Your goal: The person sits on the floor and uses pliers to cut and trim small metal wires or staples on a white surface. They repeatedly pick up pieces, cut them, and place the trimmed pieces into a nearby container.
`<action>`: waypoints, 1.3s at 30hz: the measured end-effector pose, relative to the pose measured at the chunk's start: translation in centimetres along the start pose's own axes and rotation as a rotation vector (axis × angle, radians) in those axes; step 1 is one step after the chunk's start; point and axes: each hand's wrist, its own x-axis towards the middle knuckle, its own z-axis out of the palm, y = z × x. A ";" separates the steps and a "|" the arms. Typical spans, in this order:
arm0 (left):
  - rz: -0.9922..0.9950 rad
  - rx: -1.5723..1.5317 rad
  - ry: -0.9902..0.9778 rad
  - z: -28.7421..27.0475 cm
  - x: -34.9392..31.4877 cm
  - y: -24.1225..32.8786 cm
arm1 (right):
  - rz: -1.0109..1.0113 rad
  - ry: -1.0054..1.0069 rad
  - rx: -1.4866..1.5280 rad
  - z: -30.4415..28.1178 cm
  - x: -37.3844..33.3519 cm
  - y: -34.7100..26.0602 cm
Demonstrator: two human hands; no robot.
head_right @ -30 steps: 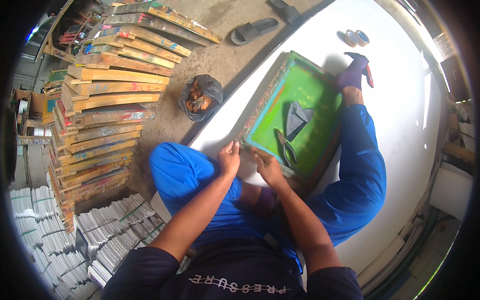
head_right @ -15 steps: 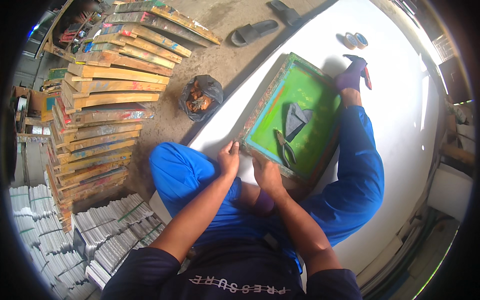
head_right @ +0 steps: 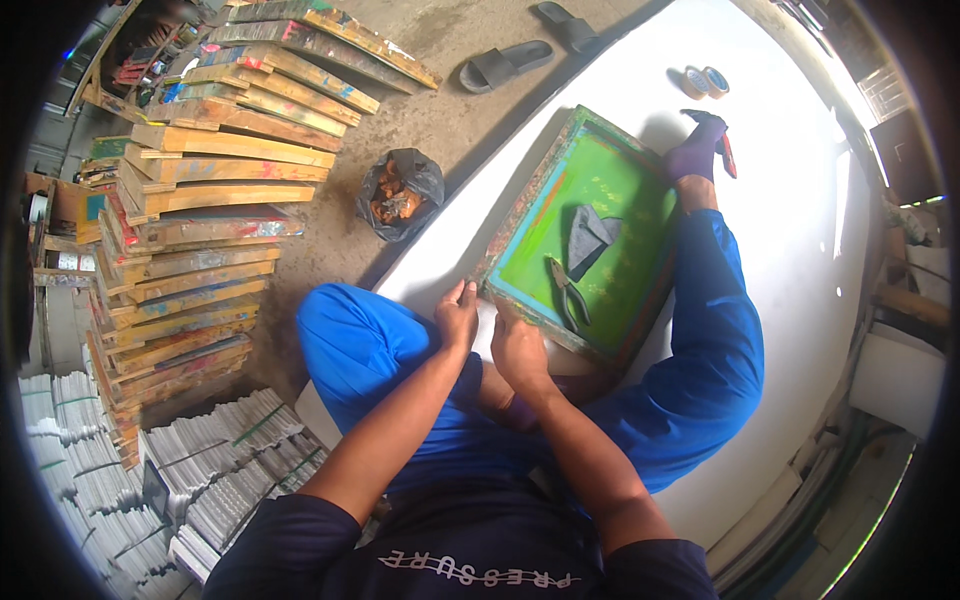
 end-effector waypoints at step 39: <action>0.128 0.057 0.046 0.2 0.1 -0.7 | 0.465 -0.362 1.154 0.2 1.3 3.4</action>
